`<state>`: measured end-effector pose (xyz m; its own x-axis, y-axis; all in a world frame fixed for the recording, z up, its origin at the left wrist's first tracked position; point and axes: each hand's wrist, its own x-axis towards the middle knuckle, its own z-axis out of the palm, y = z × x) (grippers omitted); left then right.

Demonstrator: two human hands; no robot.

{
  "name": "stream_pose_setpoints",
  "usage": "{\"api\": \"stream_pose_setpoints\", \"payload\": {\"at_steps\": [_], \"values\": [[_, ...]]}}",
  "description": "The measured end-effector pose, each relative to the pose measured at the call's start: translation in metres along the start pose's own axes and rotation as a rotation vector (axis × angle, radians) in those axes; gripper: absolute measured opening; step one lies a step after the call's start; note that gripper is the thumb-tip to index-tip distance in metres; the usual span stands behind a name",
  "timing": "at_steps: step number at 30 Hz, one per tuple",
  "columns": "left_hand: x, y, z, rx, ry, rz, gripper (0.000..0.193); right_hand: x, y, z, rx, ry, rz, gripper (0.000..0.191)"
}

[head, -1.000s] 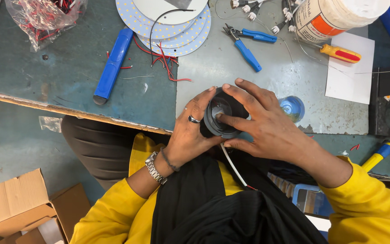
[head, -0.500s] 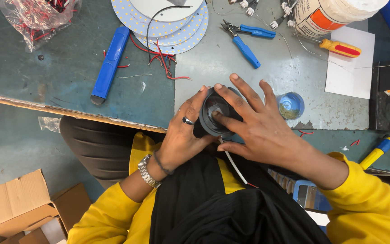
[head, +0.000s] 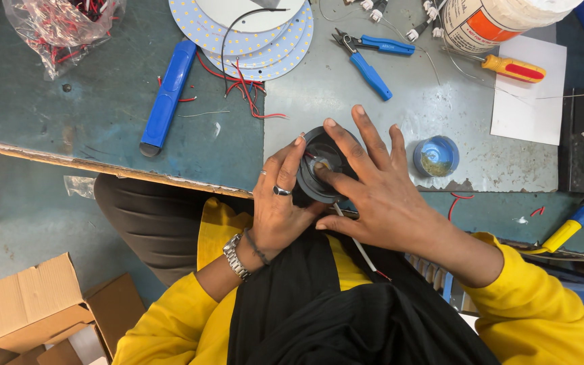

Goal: The person assembles LED light fixtures at a workbench. They place LED modules into round black housings, solder the wires to the LED contacts using a soldering iron, press components into place by hand, and set finished housings aside on the bench.

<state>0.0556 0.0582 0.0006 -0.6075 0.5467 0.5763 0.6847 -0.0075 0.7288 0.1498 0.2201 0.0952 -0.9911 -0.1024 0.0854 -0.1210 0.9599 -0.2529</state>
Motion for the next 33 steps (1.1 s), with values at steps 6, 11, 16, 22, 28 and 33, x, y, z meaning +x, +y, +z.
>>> {"api": "stream_pose_setpoints", "payload": {"at_steps": [6, 11, 16, 22, 28, 33], "values": [[-0.007, -0.005, 0.01, 0.066, 0.046, 0.029, 0.107, 0.001, -0.006, 0.006, 0.008, 0.017, 0.055, 0.072], [0.003, 0.0, 0.009, 0.081, 0.047, 0.014, 0.104, 0.002, -0.005, 0.008, 0.036, 0.03, 0.075, 0.072], [0.027, 0.0, -0.01, 0.04, -0.191, 0.0, 0.104, -0.007, 0.005, 0.0, 0.093, 0.074, 0.068, 0.071], [0.028, -0.005, -0.007, -0.256, -0.209, 0.002, 0.101, -0.02, 0.012, -0.006, 0.123, 0.262, 0.134, 0.059], [0.004, -0.009, 0.008, -0.061, -0.094, 0.072, 0.102, -0.022, 0.006, -0.002, 0.035, 0.188, 0.163, 0.06], [0.003, -0.009, 0.008, 0.022, -0.047, 0.105, 0.093, -0.017, 0.003, 0.004, -0.011, 0.185, 0.144, 0.061]]}}
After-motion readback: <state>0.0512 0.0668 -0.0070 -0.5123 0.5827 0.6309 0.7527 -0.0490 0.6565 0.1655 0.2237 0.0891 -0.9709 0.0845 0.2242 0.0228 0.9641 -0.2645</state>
